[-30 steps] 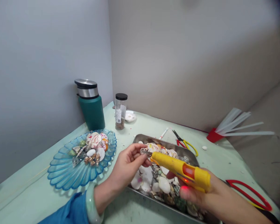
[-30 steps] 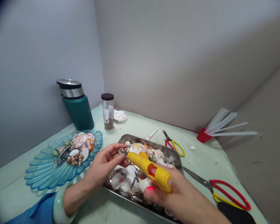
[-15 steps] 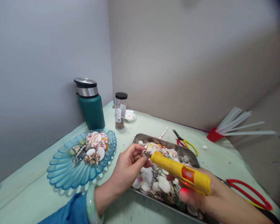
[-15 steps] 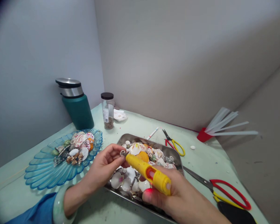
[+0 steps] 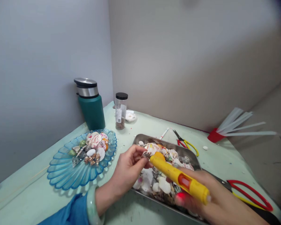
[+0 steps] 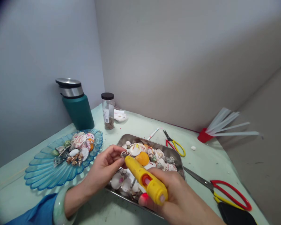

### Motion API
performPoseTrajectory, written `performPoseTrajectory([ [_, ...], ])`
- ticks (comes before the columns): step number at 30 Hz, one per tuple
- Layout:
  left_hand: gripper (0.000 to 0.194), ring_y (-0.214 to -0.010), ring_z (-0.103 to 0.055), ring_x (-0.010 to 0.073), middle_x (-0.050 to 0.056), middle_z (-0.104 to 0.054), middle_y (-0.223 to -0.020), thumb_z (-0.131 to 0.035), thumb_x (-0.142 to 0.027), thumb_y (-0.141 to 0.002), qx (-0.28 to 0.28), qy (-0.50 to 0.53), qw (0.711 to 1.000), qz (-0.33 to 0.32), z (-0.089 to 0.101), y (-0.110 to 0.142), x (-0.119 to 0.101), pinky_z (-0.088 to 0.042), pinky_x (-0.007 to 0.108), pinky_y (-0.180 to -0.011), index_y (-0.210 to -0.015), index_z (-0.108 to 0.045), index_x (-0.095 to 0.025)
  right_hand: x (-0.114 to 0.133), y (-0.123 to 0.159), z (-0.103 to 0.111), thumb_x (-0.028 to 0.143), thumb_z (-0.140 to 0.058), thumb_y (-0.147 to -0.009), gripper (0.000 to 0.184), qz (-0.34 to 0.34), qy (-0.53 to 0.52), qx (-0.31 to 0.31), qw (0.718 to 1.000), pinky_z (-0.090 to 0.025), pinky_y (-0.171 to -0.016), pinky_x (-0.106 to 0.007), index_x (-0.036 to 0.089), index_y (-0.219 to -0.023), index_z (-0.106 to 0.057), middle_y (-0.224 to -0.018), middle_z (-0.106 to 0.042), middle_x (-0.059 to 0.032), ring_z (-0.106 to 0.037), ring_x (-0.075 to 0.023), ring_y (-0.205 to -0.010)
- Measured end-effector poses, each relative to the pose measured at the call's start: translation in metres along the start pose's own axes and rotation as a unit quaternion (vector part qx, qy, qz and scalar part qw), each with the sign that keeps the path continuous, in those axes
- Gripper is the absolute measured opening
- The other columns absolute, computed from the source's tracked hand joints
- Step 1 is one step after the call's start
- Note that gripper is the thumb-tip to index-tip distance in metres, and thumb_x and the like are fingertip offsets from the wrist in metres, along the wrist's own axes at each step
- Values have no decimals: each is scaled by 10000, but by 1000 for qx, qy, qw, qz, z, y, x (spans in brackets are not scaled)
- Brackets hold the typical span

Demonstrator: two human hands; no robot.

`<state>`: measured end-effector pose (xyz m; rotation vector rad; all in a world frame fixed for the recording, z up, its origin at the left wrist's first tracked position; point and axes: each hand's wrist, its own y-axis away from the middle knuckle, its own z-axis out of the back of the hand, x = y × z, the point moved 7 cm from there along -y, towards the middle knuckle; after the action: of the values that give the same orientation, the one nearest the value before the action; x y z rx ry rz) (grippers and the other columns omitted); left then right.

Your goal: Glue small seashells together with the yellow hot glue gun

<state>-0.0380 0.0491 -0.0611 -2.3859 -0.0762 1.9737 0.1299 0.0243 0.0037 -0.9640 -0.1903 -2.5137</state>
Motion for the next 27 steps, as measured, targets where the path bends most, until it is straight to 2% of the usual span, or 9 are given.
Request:
performPoseTrajectory([
  [7,120,-651,-694,143,-11,-677,-678,-612,-130,-758,5,-33,999,-6,0,2,4,-533,219,-605,-870,-574,-153,1,1,4,370,-632,-709,153,24,36,-2,999,-483,-466,-197,259,-606,-618,-562,-658,32,-615,-163,-520],
  [12,117,-699,-705,175,18,-698,-737,-601,-157,-774,19,-65,998,-17,-1,3,4,-544,257,-636,-889,-579,-160,3,1,2,309,-639,-727,122,36,73,37,996,-475,-472,-202,239,-628,-633,-575,-658,22,-615,-161,-538],
  [18,115,-696,-700,179,20,-695,-720,-591,-162,-789,24,-81,996,-11,-1,2,4,-538,259,-627,-904,-577,-162,0,0,4,334,-656,-707,105,6,37,26,999,-480,-484,-232,259,-635,-651,-579,-662,21,-607,-180,-539],
  [27,110,-690,-698,168,16,-689,-712,-602,-168,-791,24,-63,998,-2,-2,3,5,-539,252,-634,-895,-569,-158,2,0,6,318,-641,-685,84,0,18,23,1000,-485,-492,-231,270,-618,-626,-595,-674,29,-600,-180,-539],
])
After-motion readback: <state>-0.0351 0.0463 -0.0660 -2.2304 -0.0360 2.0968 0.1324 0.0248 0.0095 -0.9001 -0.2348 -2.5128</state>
